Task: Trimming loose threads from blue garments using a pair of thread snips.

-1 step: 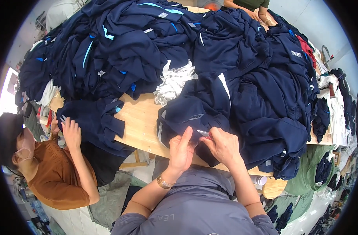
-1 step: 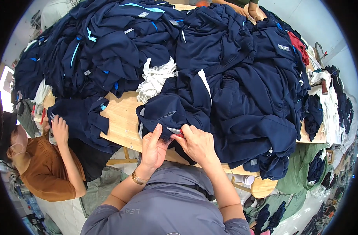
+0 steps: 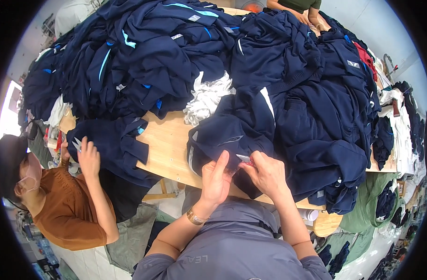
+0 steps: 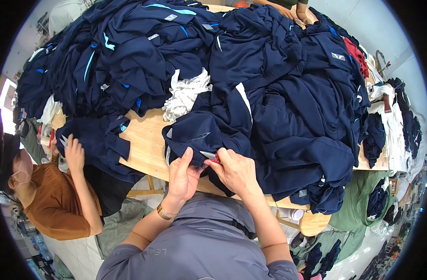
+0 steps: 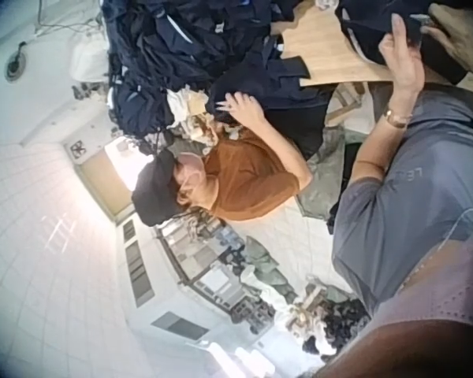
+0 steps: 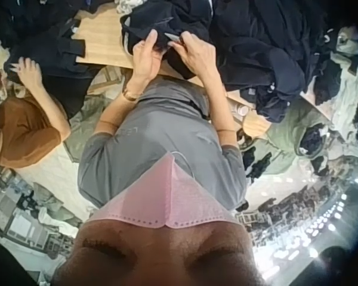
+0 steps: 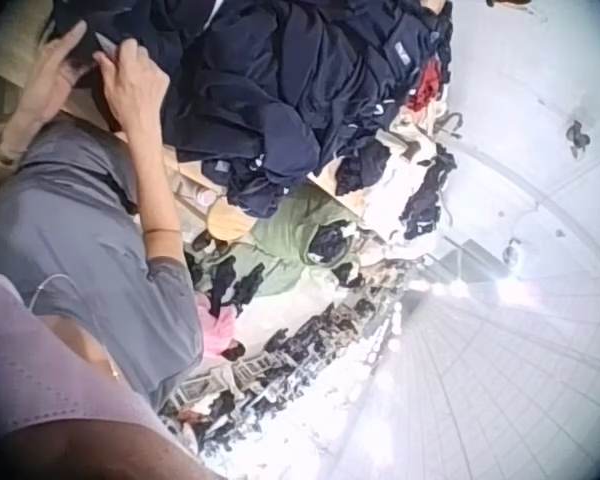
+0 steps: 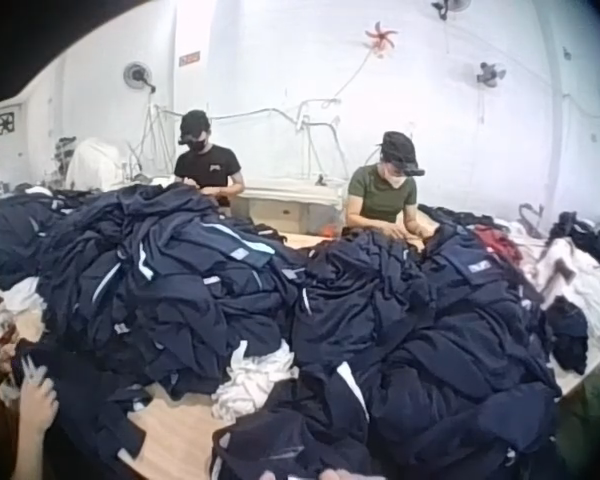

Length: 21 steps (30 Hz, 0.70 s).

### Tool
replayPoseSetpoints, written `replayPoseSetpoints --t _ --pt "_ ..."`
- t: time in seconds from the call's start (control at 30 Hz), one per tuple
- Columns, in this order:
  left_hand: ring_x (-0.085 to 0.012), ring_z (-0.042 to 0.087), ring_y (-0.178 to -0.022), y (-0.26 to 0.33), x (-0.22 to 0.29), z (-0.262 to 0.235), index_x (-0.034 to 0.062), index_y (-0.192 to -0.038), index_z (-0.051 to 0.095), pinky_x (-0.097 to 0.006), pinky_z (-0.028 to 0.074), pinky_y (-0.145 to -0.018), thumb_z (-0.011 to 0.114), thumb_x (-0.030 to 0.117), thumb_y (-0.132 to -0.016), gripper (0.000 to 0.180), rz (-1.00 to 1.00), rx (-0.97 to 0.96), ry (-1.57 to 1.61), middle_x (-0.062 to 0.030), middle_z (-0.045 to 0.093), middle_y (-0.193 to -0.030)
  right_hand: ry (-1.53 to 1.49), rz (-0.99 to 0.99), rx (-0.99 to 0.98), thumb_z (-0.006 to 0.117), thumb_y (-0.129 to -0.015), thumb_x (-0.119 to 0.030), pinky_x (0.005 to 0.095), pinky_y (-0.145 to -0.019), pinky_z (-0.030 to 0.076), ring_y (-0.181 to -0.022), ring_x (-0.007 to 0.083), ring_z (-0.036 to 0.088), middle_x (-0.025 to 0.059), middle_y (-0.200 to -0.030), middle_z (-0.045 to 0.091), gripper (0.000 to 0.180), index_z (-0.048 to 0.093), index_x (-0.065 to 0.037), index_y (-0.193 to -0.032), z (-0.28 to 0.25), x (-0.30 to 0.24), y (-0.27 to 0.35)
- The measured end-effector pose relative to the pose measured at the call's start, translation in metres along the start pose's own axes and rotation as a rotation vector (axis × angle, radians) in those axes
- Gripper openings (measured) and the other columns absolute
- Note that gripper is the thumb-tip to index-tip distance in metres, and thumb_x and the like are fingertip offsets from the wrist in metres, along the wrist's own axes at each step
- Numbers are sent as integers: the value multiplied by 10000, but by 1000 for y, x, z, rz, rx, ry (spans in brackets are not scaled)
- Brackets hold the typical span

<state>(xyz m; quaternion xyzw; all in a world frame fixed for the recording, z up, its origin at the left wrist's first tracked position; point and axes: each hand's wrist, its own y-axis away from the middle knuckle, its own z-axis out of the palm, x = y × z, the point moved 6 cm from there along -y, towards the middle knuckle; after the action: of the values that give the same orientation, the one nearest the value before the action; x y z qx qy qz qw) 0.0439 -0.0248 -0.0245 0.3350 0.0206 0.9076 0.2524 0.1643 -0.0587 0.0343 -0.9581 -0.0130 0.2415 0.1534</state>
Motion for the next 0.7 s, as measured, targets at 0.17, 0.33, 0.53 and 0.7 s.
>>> replayPoseSetpoints --t 0.17,0.33,0.53,0.7 --pt "-158 615 -895 -1 9 14 -23 -982 609 -322 508 -838 458 217 -956 284 -42 59 49 -95 638 -983 -376 166 65 682 -797 -247 289 -436 377 -458 168 495 67 -577 513 292 488 -30 -775 0 13 4" --pt "-97 586 -745 1 5 17 -7 -814 628 -264 500 -754 510 170 -937 246 5 218 28 -53 629 -828 -701 305 198 637 -799 -7 176 -517 391 -610 24 511 1 -696 609 107 604 13 -899 11 13 12" --pt "-4 288 -472 3 -4 -11 101 -476 386 -222 200 -412 596 225 -899 488 251 220 -527 78 390 -492 -498 185 251 668 -706 28 183 -488 395 -544 30 508 40 -658 599 269 631 -5 -970 1 -2 5" --pt "-18 277 -469 9 1 4 80 -476 395 -241 190 -413 584 207 -905 486 361 144 -772 80 373 -483 -270 78 283 652 -685 12 226 -476 402 -491 88 490 65 -617 547 169 591 -2 -842 -4 -8 2"
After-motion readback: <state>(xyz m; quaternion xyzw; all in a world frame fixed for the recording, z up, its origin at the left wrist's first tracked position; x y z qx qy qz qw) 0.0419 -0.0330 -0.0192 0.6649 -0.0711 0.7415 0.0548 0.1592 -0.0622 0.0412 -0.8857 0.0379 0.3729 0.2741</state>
